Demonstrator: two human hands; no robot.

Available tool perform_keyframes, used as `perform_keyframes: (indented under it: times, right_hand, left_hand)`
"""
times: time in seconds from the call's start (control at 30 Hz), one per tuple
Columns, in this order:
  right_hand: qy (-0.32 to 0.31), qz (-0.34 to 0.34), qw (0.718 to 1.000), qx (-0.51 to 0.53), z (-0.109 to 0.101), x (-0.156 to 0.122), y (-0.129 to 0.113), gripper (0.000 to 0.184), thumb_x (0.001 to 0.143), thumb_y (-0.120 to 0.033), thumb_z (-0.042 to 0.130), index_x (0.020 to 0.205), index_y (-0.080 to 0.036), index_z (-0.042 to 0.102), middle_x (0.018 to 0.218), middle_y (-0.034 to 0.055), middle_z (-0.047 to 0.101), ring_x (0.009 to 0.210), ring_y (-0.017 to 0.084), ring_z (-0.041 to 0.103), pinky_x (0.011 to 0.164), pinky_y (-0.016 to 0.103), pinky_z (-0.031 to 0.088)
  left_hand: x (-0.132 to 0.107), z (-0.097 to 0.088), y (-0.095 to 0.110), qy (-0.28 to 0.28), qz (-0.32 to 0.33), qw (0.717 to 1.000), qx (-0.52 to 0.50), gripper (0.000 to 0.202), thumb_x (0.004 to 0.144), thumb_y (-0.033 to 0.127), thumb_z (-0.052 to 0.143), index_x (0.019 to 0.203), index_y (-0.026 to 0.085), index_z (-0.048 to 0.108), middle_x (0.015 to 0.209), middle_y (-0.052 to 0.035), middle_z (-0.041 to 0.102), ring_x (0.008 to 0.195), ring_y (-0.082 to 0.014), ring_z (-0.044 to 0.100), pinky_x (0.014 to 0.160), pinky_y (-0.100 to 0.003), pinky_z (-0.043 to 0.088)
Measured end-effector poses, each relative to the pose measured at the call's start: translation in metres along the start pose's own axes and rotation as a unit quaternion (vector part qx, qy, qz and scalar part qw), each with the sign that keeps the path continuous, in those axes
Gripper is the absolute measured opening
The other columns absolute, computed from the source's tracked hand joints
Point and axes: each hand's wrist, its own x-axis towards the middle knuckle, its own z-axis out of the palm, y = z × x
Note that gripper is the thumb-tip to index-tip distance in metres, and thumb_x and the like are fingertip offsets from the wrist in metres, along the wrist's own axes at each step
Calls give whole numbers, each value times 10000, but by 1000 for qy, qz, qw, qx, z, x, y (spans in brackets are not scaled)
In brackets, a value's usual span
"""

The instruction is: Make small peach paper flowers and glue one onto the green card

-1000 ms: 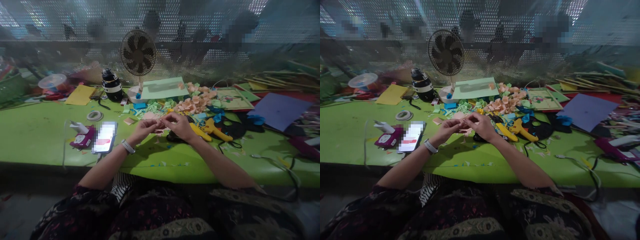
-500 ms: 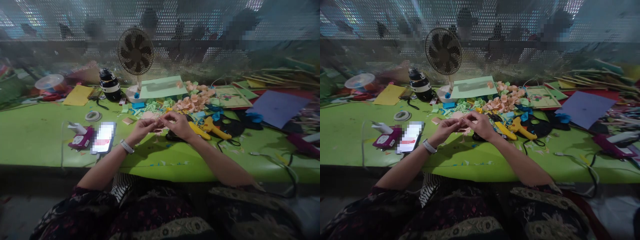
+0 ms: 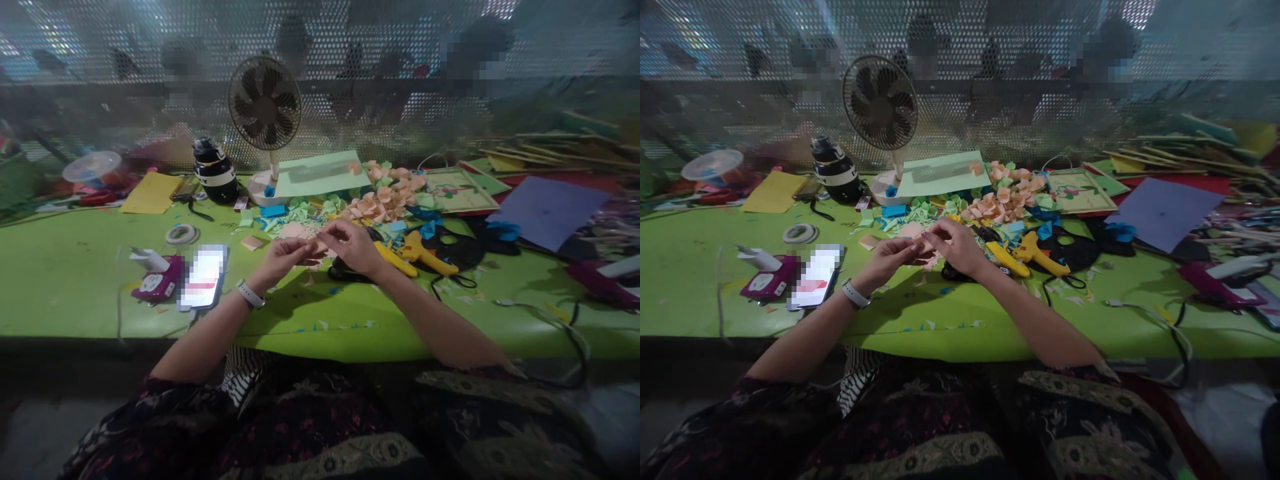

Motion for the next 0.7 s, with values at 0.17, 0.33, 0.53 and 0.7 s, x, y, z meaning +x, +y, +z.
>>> perform_keyframes:
  times: [0.17, 0.33, 0.53, 0.7]
  right_hand:
    - [-13, -25, 999, -29, 1, -2, -2, 309, 919, -472, 585, 799, -188, 605, 821, 48, 646, 789, 176, 605, 759, 321, 476]
    - [-14, -13, 999, -42, 1, -2, -7, 375, 915, -545, 561, 790, -193, 584, 807, 43, 632, 779, 170, 586, 748, 309, 462]
    - [-102, 25, 991, -86, -2, -2, -13, 503, 899, -652, 516, 713, -187, 559, 643, -5, 535, 599, 129, 456, 604, 286, 358]
    - [-147, -5, 989, -27, -2, -2, -15, 497, 946, -618, 447, 746, -184, 581, 729, 21, 587, 711, 151, 526, 679, 284, 407]
  left_hand:
    - [-2, -1, 4, -21, -45, 998, 44, 433, 720, 490, 834, 904, 110, 736, 923, -139, 791, 881, -234, 771, 733, -312, 624]
    - [-3, -1, 6, -31, -57, 995, 80, 461, 695, 537, 831, 795, 105, 707, 842, -134, 787, 765, -205, 762, 679, -300, 614]
    - [-2, -3, 2, -40, -32, 996, 68, 462, 714, 556, 812, 813, 118, 705, 802, -94, 779, 719, -165, 749, 687, -279, 611]
    - [-1, -7, 2, -56, -43, 996, 58, 466, 716, 551, 814, 847, 119, 702, 832, -104, 779, 714, -172, 744, 704, -299, 610]
